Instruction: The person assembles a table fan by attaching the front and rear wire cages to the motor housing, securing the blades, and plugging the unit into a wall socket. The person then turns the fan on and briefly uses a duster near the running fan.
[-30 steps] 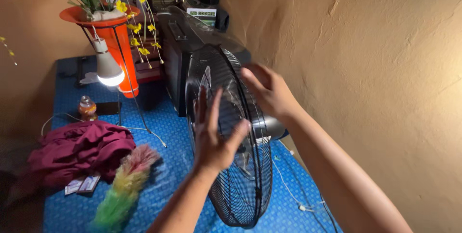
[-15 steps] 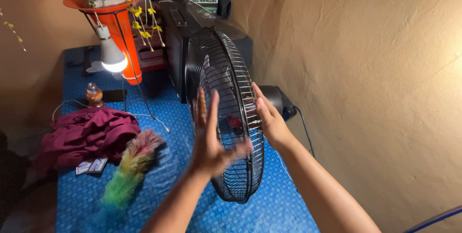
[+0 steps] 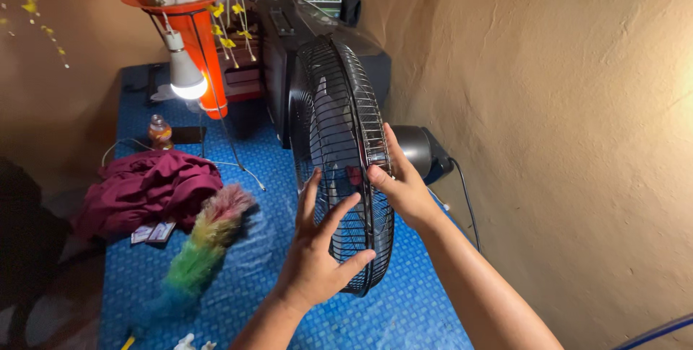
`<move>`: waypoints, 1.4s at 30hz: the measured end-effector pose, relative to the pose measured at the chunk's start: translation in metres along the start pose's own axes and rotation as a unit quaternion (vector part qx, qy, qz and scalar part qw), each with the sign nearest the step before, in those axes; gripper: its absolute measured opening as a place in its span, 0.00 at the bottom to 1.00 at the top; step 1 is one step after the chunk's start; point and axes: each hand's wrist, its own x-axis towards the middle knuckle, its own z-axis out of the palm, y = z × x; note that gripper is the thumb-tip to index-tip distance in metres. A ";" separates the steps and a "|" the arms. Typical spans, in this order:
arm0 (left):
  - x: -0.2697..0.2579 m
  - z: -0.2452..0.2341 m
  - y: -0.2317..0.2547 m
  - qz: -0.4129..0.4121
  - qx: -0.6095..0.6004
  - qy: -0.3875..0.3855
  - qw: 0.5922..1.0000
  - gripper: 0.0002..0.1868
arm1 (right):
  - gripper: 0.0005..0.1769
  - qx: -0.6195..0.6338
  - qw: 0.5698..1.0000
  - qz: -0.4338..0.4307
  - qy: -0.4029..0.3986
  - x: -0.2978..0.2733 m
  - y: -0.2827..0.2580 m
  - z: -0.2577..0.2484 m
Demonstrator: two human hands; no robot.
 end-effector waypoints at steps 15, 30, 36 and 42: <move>0.018 -0.004 0.026 -0.078 0.076 0.029 0.994 0.45 | 0.55 -0.024 0.997 0.049 0.061 0.018 0.011 0.013; 0.001 -0.035 0.008 0.026 0.159 0.055 0.985 0.21 | 0.53 -0.069 0.988 0.049 0.130 0.029 -0.002 0.058; 0.006 -0.048 0.008 -0.034 0.210 -0.055 0.976 0.25 | 0.54 -0.062 0.987 0.078 0.122 0.032 -0.003 0.058; -0.012 -0.035 -0.023 -0.033 0.087 0.005 0.996 0.52 | 0.59 -0.081 0.986 0.080 0.118 0.030 0.008 0.053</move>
